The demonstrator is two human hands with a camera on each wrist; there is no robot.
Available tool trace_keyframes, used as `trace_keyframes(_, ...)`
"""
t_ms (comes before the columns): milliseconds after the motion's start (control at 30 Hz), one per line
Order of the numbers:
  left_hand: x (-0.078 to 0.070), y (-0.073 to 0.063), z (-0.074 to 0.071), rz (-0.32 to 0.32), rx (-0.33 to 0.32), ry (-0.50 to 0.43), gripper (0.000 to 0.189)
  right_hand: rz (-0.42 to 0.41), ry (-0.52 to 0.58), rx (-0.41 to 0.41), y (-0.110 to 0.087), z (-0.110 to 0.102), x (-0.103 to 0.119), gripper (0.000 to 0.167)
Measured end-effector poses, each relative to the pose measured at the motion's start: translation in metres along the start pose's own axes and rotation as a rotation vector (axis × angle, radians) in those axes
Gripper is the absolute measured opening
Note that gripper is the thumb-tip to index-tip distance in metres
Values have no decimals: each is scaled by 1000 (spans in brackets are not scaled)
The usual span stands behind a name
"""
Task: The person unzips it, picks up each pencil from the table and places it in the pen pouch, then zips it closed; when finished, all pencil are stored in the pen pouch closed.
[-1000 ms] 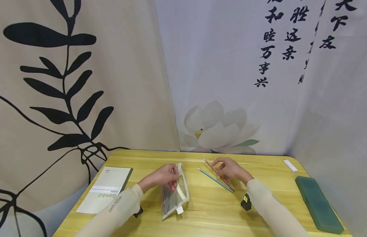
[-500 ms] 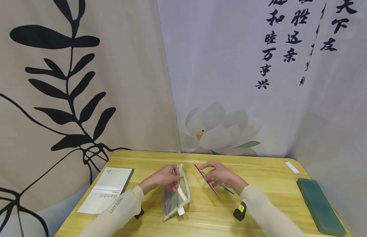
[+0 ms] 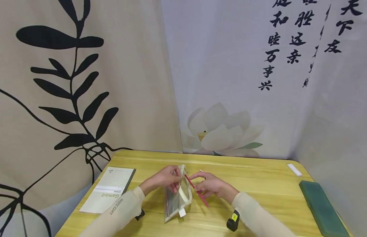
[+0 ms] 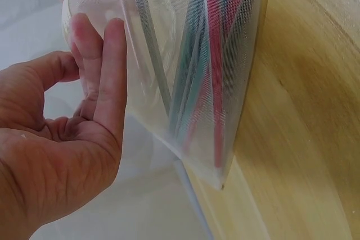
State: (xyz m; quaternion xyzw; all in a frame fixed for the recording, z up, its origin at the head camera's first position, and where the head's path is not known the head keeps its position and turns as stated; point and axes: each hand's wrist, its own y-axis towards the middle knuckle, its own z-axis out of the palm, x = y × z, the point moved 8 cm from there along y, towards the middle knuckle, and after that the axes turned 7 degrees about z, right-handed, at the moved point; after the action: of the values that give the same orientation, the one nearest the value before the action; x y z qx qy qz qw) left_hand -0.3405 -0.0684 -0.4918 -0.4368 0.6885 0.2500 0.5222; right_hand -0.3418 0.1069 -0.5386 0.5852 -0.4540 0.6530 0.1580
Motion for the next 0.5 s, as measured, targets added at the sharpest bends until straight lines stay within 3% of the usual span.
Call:
trace_keyframes(233, -1, 1, 5, 7, 39, -27, 6, 14, 102, -50, 10, 9, 2, 59)
trace_keyframes(500, -2, 2, 9, 7, 64, -35, 6, 19, 156, -50, 14, 20, 5, 57)
